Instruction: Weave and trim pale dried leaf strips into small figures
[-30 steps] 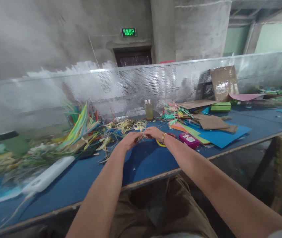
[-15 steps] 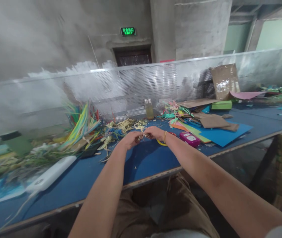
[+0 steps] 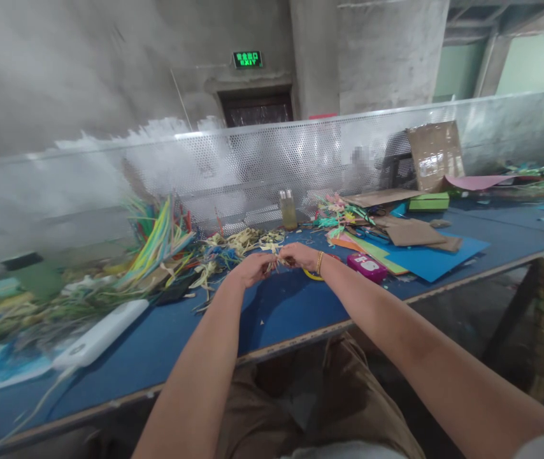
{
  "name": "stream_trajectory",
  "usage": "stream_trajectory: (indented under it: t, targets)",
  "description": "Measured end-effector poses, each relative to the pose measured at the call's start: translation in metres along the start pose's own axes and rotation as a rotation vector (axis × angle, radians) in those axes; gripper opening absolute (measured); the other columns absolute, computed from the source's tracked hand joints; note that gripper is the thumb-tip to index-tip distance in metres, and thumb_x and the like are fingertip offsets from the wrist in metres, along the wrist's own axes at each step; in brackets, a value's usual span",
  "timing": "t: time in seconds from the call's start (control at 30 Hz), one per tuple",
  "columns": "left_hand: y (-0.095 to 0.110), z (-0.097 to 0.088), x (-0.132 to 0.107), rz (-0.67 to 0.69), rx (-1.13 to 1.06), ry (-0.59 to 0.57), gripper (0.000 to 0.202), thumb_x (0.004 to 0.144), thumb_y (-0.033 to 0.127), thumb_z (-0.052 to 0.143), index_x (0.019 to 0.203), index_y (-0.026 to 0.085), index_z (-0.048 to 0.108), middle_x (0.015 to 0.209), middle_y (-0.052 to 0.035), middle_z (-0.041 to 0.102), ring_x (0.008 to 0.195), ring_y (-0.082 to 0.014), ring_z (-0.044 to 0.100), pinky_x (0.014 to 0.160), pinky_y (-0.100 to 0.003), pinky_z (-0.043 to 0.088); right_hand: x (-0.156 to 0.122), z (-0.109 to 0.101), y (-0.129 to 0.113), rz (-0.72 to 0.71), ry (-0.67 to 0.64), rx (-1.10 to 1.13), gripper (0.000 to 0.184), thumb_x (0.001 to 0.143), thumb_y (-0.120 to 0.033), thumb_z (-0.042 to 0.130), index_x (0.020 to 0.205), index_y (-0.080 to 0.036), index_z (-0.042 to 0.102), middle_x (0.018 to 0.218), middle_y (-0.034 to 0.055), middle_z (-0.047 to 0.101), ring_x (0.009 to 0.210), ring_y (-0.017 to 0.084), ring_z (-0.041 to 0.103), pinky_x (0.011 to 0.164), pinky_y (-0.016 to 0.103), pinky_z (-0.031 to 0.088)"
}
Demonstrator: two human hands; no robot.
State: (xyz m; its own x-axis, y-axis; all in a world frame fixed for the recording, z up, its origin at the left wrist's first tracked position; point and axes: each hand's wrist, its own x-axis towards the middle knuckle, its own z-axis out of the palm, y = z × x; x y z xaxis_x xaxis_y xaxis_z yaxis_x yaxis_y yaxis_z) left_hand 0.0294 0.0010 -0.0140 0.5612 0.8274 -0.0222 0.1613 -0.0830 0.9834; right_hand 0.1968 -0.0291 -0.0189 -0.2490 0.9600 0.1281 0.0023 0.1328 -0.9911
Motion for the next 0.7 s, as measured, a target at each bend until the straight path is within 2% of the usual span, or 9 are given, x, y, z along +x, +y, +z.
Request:
stream_trajectory:
  t: [0.1,0.3,0.43,0.7]
  targets:
    - [0.003,0.000,-0.003,-0.016,-0.109,-0.078,0.015,0.062,0.028,0.068,0.064,0.017,0.059,0.059,0.0011,0.053,0.056,-0.0101,0.047,0.053,-0.023,0.036,-0.001,0.000,-0.002,0.019,-0.029,0.082,0.010,0.056,-0.018,0.057,0.051,-0.017,0.048,0.045,-0.0048,0.045,0.043,0.007,0.039,0.047,0.021,0.034]
    - [0.006,0.001,-0.006,-0.008,-0.168,-0.086,0.011,0.064,0.025,0.065,0.068,0.017,0.059,0.063,0.0000,0.055,0.058,-0.0100,0.049,0.055,-0.022,0.036,-0.002,0.002,-0.001,0.055,-0.062,0.146,0.007,0.057,-0.021,0.056,0.056,-0.016,0.051,0.049,-0.0028,0.050,0.048,0.009,0.044,0.052,0.023,0.039]
    - [0.004,0.003,-0.003,0.010,-0.140,-0.012,0.014,0.064,0.029,0.065,0.066,0.017,0.057,0.062,0.0000,0.053,0.057,-0.0104,0.047,0.055,-0.023,0.035,0.000,0.002,0.002,0.024,0.009,0.087,0.010,0.058,-0.024,0.058,0.057,-0.016,0.052,0.047,-0.0045,0.047,0.047,0.008,0.041,0.049,0.022,0.034]
    - [-0.002,0.000,0.004,0.011,-0.091,0.045,0.017,0.063,0.030,0.066,0.063,0.017,0.055,0.057,0.0017,0.049,0.051,-0.0092,0.042,0.052,-0.024,0.032,0.007,-0.002,0.009,-0.015,0.099,-0.040,0.010,0.060,-0.024,0.061,0.057,-0.017,0.055,0.045,-0.0052,0.045,0.043,0.007,0.036,0.044,0.021,0.025]
